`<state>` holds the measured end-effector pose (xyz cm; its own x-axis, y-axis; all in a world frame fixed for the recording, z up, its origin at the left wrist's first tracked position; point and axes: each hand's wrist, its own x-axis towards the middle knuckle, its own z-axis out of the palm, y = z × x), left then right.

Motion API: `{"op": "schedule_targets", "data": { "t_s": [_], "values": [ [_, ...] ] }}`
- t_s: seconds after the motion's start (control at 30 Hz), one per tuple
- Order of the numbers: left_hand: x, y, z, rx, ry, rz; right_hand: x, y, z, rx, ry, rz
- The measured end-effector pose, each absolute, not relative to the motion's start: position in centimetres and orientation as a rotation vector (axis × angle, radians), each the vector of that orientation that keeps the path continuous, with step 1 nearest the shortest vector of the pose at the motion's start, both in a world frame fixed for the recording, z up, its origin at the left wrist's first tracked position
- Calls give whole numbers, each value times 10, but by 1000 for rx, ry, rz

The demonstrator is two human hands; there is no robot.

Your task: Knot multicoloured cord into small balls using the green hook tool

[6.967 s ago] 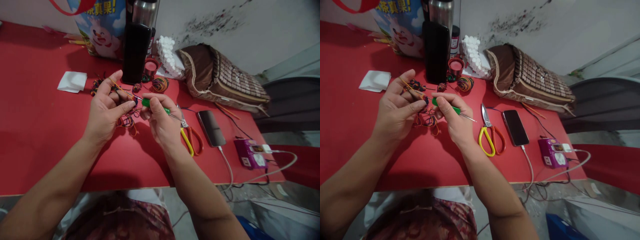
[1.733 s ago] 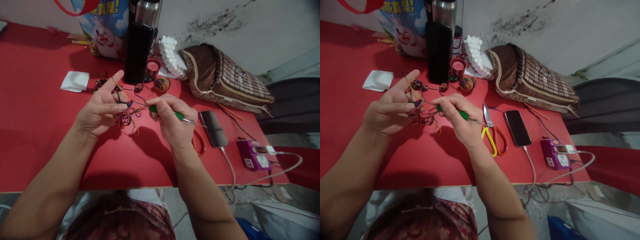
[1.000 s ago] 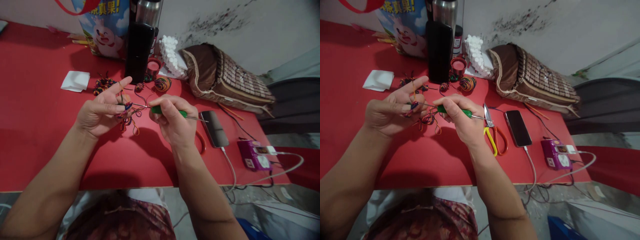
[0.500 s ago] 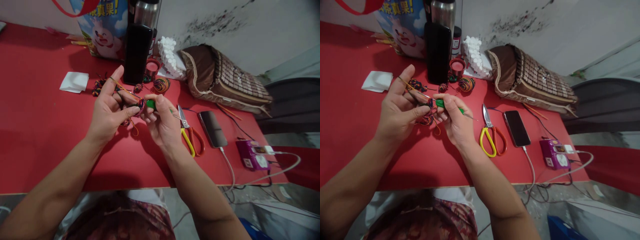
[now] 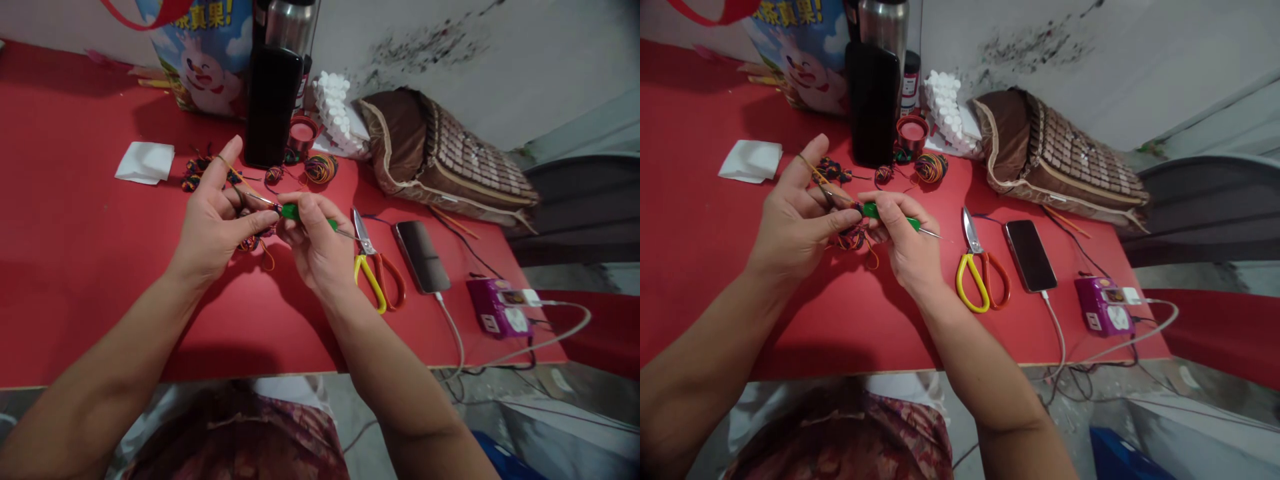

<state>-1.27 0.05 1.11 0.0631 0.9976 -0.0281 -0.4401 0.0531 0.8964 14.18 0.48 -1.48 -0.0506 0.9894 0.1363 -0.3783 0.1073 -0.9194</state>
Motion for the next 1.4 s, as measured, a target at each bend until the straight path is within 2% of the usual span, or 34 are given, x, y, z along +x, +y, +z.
{"op": "schedule_targets", "data": {
  "t_s": [0.13,0.33,0.4,0.5,0.67,0.8,1.1,1.4],
  "values": [
    [-8,-1,9,847,871,1355,145,1,-17,-845,-1205,1107],
    [-1,-3,2,875,863,1387,147,-2,-22,-894,-1576,520],
    [-1,-1,0,819,839,1368,146,-2,-25,-839,-1578,452],
    [-6,4,-3,705,727,1278,142,-3,-27,-799,-1466,570],
    [-19,10,1,681,678,1107,138,5,-21,-888,-1095,1228],
    [-26,9,9,807,717,1023,145,15,-17,-898,-1008,1491],
    [-27,2,10,1033,784,886,169,28,-19,-897,-1243,1457],
    [-25,3,11,1086,818,948,182,35,-21,-838,-1312,1321]
  ]
}}
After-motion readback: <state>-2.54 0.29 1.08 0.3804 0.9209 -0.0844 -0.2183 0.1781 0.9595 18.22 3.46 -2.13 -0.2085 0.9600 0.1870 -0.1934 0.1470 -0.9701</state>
